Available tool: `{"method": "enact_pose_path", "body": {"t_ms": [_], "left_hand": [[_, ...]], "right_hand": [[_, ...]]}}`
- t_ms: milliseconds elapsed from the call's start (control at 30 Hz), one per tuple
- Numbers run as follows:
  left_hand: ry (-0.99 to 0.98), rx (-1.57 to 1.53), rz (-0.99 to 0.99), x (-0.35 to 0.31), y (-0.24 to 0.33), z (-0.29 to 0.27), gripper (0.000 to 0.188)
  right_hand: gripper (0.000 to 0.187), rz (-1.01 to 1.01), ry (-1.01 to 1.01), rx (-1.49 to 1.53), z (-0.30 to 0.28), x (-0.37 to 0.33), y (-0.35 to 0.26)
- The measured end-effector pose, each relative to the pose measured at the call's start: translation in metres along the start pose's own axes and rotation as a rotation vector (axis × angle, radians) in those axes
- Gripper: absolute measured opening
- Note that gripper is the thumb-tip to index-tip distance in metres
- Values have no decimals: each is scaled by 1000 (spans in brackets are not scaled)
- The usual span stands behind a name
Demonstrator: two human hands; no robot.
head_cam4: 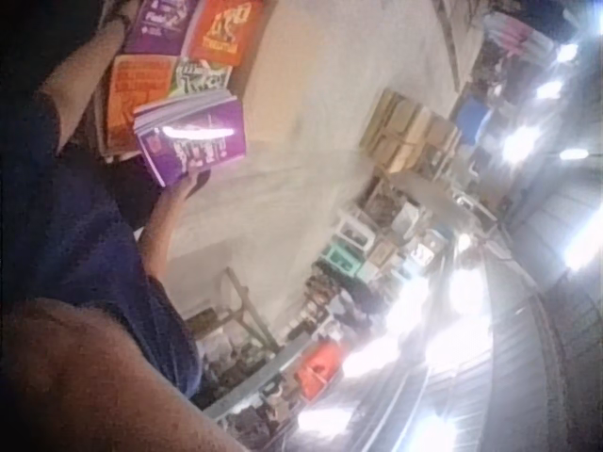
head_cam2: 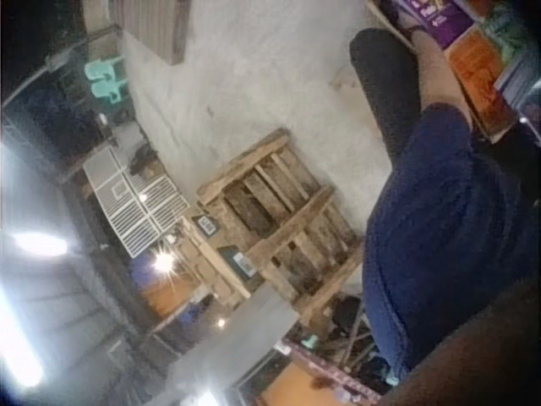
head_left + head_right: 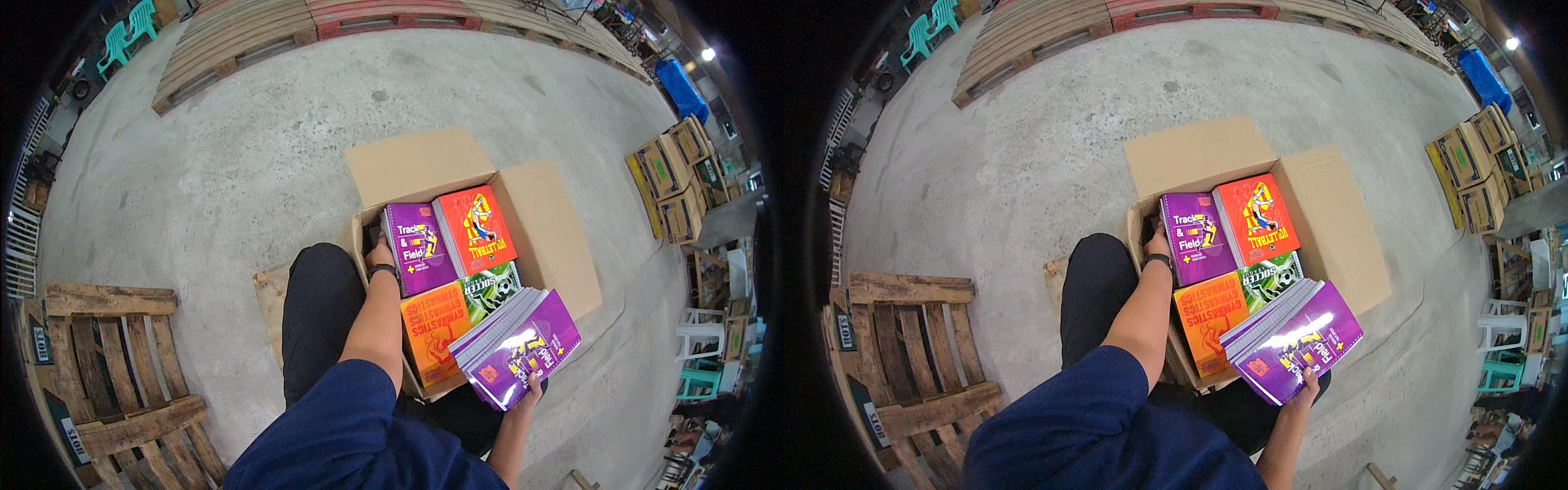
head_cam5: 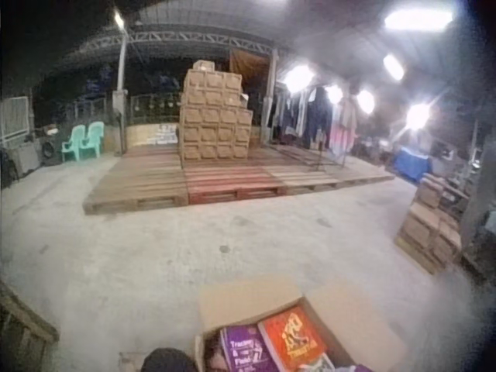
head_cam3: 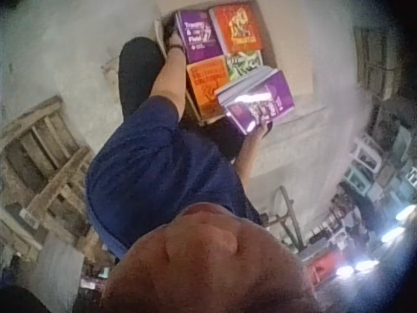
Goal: The person opens a cardboard box using a blade, removes plastic film and various notebooks from the box, and places them onto a pink patterned table in organized stacks.
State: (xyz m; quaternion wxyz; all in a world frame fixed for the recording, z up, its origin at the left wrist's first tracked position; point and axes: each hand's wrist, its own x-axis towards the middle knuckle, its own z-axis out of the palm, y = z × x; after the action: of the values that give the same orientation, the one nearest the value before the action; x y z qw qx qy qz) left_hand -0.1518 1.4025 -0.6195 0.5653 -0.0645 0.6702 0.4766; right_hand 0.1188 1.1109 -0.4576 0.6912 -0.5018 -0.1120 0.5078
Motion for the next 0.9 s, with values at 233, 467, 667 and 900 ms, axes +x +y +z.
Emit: {"method": "enact_pose_path", "body": {"t_ms": [233, 467, 667, 900], "left_hand": [[271, 253, -38, 9, -12, 12, 48], [6, -225, 168, 51, -26, 7, 28], [-100, 481, 294, 50, -15, 7, 50], [-78, 337, 384, 12, -15, 16, 66]], "right_hand": [[53, 0, 26, 25, 2, -7, -2], [58, -40, 33, 106, -7, -8, 5], [58, -59, 60, 164, -11, -12, 8], [57, -93, 121, 186, -18, -13, 11]]}}
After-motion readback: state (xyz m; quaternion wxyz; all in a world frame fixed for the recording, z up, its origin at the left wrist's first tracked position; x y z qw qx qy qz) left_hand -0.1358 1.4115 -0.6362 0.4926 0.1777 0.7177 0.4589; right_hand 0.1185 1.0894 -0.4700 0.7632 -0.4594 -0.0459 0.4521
